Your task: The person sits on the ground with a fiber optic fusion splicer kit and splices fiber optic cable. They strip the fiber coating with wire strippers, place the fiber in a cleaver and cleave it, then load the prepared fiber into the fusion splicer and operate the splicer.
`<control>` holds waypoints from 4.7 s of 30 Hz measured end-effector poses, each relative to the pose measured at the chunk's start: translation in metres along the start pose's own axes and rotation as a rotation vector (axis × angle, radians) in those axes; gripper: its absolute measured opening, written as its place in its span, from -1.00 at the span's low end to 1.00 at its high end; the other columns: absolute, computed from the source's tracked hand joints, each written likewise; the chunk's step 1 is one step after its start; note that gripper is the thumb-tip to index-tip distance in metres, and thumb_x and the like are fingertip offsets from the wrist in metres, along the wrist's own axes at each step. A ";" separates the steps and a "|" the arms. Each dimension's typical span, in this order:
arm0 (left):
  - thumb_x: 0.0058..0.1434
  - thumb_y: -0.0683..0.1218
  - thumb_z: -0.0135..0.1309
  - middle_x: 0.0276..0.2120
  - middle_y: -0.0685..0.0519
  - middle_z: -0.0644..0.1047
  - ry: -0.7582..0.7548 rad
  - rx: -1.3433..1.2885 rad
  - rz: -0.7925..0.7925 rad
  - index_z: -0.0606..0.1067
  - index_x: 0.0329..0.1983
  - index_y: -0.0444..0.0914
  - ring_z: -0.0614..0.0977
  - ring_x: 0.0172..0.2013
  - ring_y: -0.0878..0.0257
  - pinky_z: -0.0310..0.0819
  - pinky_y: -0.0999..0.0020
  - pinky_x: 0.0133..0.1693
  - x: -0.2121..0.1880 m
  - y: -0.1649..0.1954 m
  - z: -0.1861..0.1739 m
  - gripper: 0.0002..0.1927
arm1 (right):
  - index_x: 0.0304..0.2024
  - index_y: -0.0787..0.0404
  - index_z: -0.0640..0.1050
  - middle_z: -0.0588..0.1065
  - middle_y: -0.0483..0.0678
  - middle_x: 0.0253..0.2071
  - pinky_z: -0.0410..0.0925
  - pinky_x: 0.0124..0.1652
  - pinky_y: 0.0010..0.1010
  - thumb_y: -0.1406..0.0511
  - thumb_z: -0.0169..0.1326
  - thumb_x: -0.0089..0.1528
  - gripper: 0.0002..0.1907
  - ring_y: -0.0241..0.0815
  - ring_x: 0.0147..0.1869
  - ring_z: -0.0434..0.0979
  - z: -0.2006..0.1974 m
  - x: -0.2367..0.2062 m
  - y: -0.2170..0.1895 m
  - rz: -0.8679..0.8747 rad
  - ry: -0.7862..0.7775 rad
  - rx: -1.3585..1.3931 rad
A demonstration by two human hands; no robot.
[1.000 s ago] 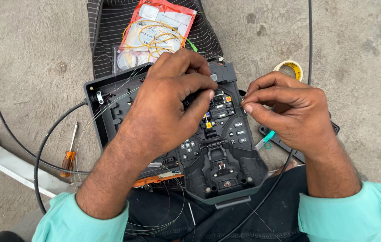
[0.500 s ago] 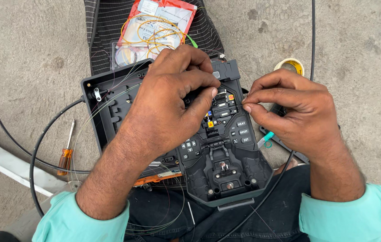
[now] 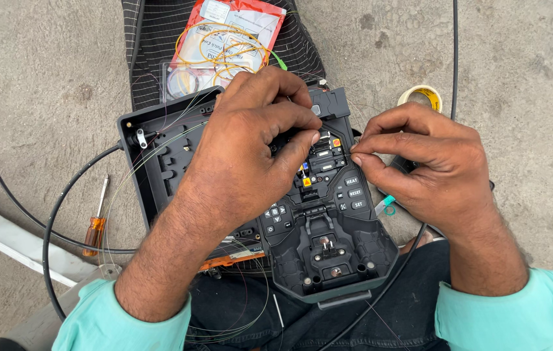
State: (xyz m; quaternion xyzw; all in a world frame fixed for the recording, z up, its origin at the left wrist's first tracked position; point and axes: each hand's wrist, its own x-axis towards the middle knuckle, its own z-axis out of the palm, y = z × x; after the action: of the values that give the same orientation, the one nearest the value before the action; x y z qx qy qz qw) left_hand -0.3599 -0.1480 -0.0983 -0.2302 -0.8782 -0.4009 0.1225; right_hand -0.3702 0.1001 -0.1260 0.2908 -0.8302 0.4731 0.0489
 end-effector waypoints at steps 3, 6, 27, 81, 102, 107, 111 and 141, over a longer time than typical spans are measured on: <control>0.17 -0.22 0.30 -0.06 0.01 0.51 -0.004 -0.011 -0.002 0.60 -0.21 -0.26 0.54 0.05 0.08 0.42 0.17 0.14 0.000 0.002 -0.002 -0.86 | -0.15 0.24 0.67 0.57 -0.05 -0.11 0.47 -0.16 -0.53 0.46 0.35 0.15 -0.78 -0.29 -0.09 0.62 -0.001 0.000 -0.001 -0.007 -0.001 -0.012; 0.14 -0.20 0.32 -0.05 0.03 0.51 -0.021 -0.025 0.002 0.59 -0.24 -0.23 0.53 0.07 0.08 0.38 0.16 0.17 0.000 0.007 -0.005 -0.85 | -0.15 0.24 0.67 0.57 -0.06 -0.11 0.47 -0.15 -0.52 0.46 0.34 0.15 -0.78 -0.28 -0.09 0.62 -0.001 0.000 -0.002 -0.004 0.001 -0.012; 0.17 -0.14 0.28 -0.18 -0.10 0.54 0.052 0.025 -0.389 0.44 -0.01 -0.39 0.60 -0.14 0.16 0.50 0.27 -0.06 -0.063 0.023 -0.038 -0.61 | -0.07 0.23 0.62 0.52 0.02 0.06 0.45 0.04 -0.36 0.41 0.28 0.10 -0.68 -0.12 0.12 0.58 -0.022 0.014 -0.051 -0.025 0.055 -0.190; 0.18 -0.26 0.28 -0.49 0.15 0.45 0.199 -0.101 -0.338 0.61 -0.23 -0.28 0.47 -0.49 0.46 0.39 0.52 -0.46 -0.080 0.007 -0.021 -0.89 | -0.29 0.17 0.70 0.58 -0.11 -0.25 0.40 -0.12 -0.24 0.30 0.36 0.10 -0.85 -0.11 -0.17 0.57 0.021 0.081 -0.049 -0.276 -0.398 -0.110; 0.05 -0.22 0.30 -0.54 0.15 0.47 0.049 -0.168 -0.569 0.58 0.02 -0.30 0.38 -0.57 0.44 0.36 0.51 -0.51 -0.098 0.005 -0.041 -0.59 | -0.02 0.09 0.60 0.56 -0.06 -0.03 0.47 -0.02 -0.08 0.16 0.33 0.05 -0.55 -0.07 -0.03 0.59 -0.026 0.007 -0.120 -0.408 -0.403 -0.223; 0.08 -0.24 0.27 -0.52 0.17 0.51 0.048 -0.172 -0.668 0.54 0.08 -0.31 0.45 -0.54 0.47 0.43 0.53 -0.46 -0.119 0.005 -0.051 -0.55 | -0.11 0.04 0.69 0.57 -0.16 0.04 0.45 -0.15 -0.34 0.27 0.34 0.16 -0.77 -0.17 -0.04 0.63 -0.029 0.009 -0.099 -0.355 -0.299 -0.293; 0.10 -0.24 0.27 -0.48 0.18 0.52 0.099 -0.188 -0.743 0.52 0.12 -0.30 0.46 -0.49 0.49 0.43 0.55 -0.42 -0.132 0.007 -0.054 -0.53 | -0.08 0.17 0.67 0.53 -0.06 0.20 0.39 0.04 -0.23 0.33 0.30 0.20 -0.77 -0.04 0.19 0.56 -0.019 0.035 -0.078 -0.281 -0.234 -0.288; 0.11 0.11 0.28 -0.52 0.00 0.68 -0.653 -0.136 -0.997 0.67 -0.30 -0.21 0.71 -0.46 0.25 0.59 0.34 -0.32 -0.355 0.187 -0.030 -0.70 | -0.04 0.22 0.63 0.62 0.01 0.07 0.48 0.09 -0.32 0.39 0.25 0.14 -0.69 -0.09 0.13 0.67 -0.025 -0.276 -0.163 0.114 -0.226 0.140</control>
State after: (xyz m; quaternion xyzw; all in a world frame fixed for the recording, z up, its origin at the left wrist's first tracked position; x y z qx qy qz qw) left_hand 0.0423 -0.1723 -0.0996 0.0910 -0.8451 -0.3737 -0.3713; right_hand -0.0608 0.1779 -0.0872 0.2972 -0.8106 0.4961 -0.0922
